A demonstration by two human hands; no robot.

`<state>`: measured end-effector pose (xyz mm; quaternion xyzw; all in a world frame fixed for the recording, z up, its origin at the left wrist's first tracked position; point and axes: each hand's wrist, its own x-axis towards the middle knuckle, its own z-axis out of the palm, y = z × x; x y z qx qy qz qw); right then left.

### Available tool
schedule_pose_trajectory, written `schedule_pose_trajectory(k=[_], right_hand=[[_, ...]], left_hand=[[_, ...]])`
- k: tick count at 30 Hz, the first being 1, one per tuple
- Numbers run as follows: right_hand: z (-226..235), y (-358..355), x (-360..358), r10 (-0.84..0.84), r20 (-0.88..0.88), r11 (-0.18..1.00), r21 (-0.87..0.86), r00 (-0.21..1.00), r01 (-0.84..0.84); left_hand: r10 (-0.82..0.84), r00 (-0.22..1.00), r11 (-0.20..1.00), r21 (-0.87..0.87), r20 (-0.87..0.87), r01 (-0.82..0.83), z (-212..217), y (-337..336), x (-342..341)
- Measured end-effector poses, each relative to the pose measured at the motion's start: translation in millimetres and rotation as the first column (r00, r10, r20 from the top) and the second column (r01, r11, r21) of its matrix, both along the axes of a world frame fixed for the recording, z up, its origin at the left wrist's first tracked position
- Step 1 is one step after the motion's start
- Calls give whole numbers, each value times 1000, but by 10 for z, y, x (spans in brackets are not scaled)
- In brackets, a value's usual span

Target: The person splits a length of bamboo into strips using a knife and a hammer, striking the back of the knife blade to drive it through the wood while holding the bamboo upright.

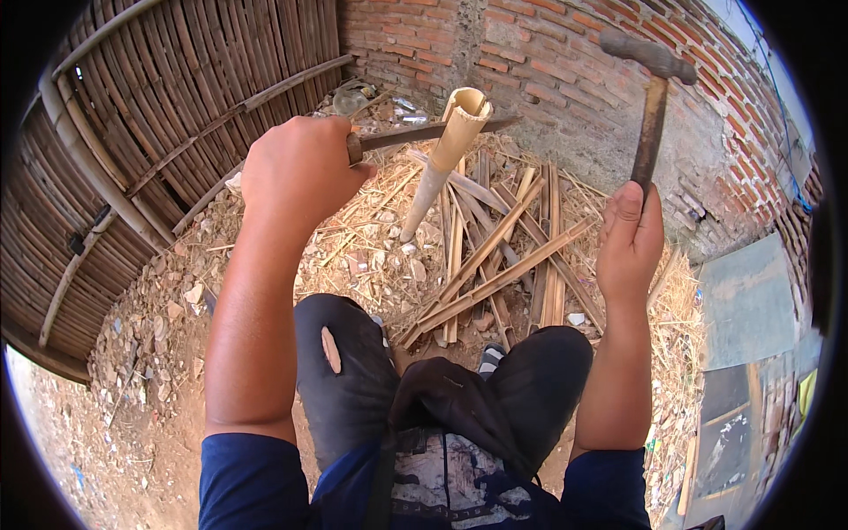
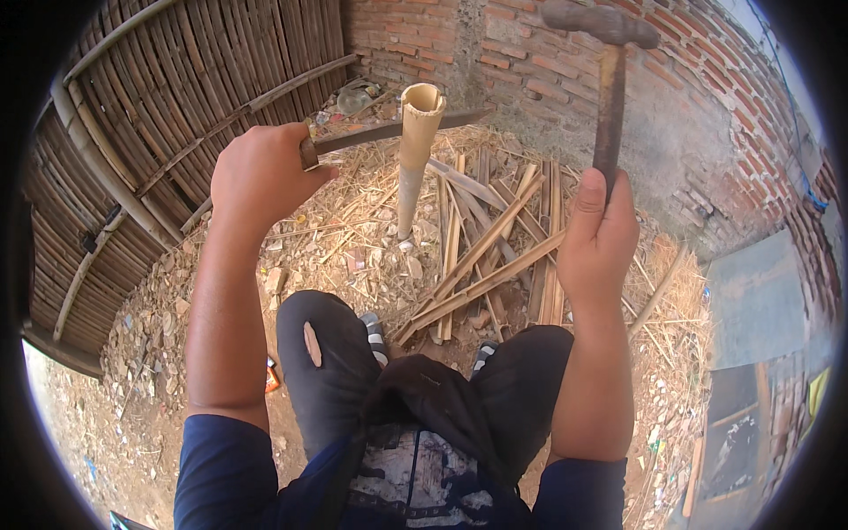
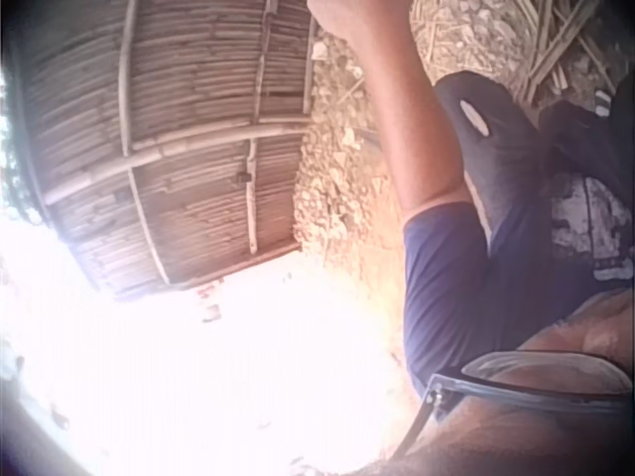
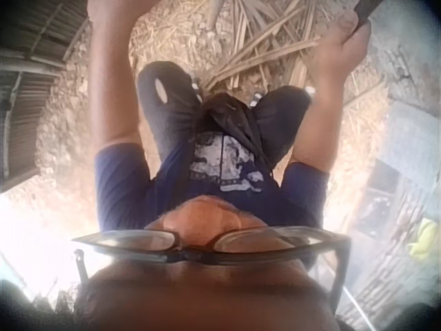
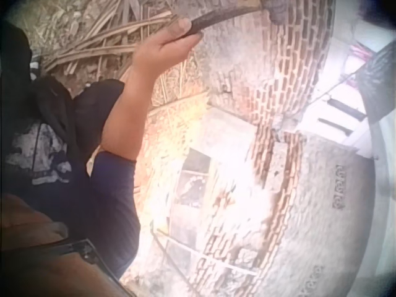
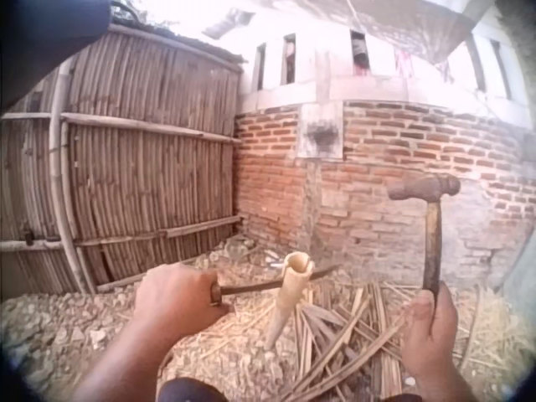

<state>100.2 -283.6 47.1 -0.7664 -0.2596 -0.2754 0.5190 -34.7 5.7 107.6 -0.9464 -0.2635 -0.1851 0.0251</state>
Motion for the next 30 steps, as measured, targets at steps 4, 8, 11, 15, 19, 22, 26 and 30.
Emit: schedule_pose_trajectory(k=[4,8,11,15,19,22,26,30], right_hand=[[-277,135,94,-49,-8,966,-254,999,46],[-472,69,245,11,-62,947,-319,998,-31],[-444,-28,184,120,-250,985,-89,961,-146],[-164,-107,-150,388,-450,917,275,804,-289],[105,-325,-322,489,-364,872,202,793,-446],[364,-233,-422,367,-163,930,75,916,-360],[446,-26,-391,329,-90,933,185,940,-309],[-154,247,-171,110,-2,853,-513,994,-95]], left_hand=[[2,1000,1000,2,3,-2,32,-32,17],[-27,1000,999,17,-5,27,17,-70,61],[-102,995,992,70,-17,103,97,-40,189],[-447,894,893,-41,34,448,272,342,292],[-287,950,958,-36,-125,285,423,124,401],[-223,966,975,-19,-132,223,391,24,408],[-204,969,979,-32,-140,201,351,-126,452],[-140,984,990,19,-106,143,258,-160,484]])
